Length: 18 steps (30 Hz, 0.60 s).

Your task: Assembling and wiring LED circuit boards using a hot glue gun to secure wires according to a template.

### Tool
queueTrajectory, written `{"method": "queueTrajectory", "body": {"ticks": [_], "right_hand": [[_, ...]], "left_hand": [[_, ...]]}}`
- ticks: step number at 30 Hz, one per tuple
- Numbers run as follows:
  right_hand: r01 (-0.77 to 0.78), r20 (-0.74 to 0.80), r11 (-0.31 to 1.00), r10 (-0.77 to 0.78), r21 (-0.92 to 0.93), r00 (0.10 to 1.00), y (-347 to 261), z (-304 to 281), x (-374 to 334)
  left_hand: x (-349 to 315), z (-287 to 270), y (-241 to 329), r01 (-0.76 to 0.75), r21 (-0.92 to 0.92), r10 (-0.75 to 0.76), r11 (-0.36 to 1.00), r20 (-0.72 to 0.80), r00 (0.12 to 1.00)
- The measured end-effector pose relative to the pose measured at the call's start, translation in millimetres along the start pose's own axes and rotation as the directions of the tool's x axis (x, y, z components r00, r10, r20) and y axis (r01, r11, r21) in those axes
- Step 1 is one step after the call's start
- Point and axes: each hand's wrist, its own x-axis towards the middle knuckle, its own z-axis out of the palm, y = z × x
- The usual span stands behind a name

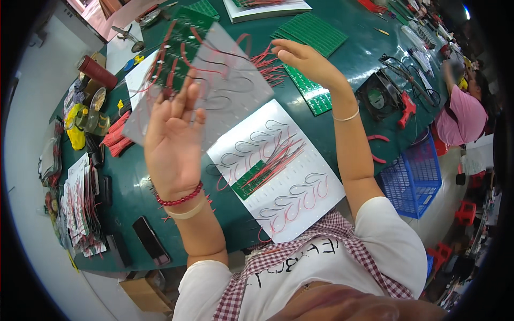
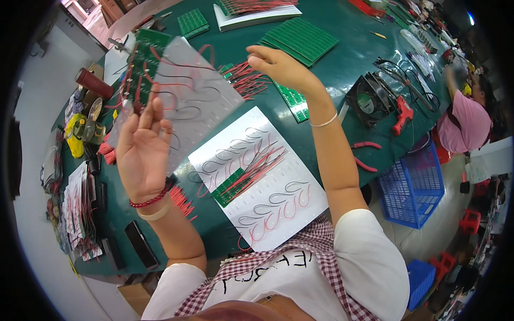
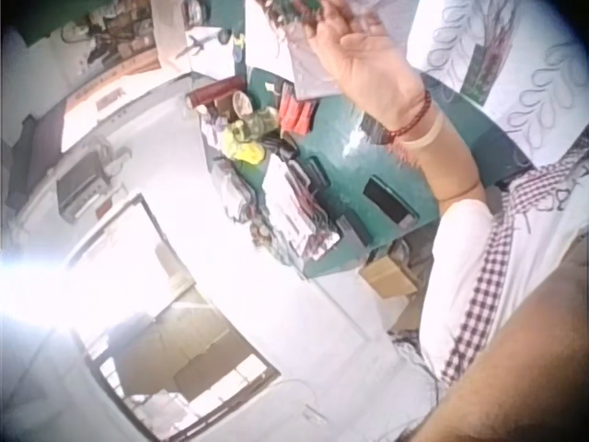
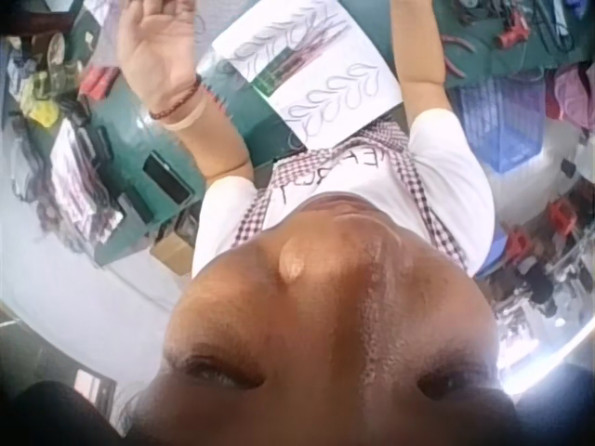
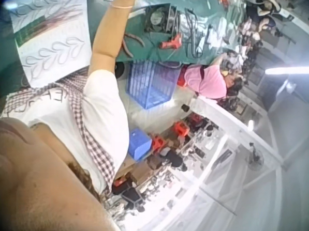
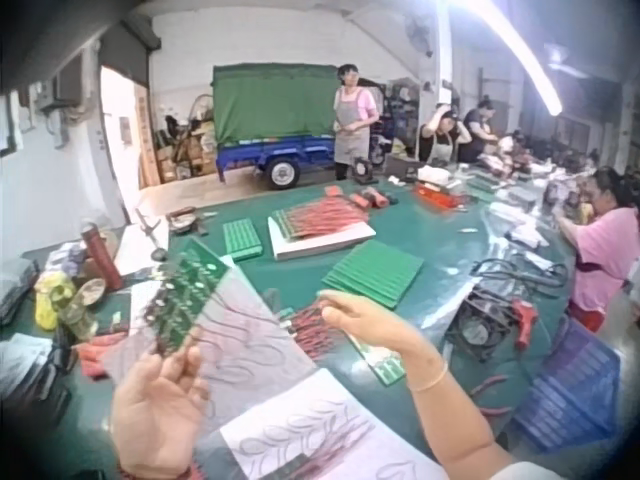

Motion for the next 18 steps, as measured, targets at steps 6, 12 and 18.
{"method": "queueTrajectory", "body": {"ticks": [6,12,18], "right_hand": [[0.168,0.237,0.872,-0.303,0.460,0.923,-26.3,12.7,-6.9],[-0.293,0.348,0.660,0.050,0.692,0.936,-20.0,16.6,-7.4],[-0.059,0.479,0.775,-0.326,0.629,0.815,21.2,28.7,0.3]], "left_hand": [[2.5,4.6,-7.5,0.105,-0.086,-0.101,0.991,0.047,0.994],[4.7,5.9,-11.5,0.133,-0.136,-0.129,0.982,0.040,0.991],[9.4,-14.4,-16.1,0.113,-0.247,-0.090,0.962,0.103,0.991]]}}
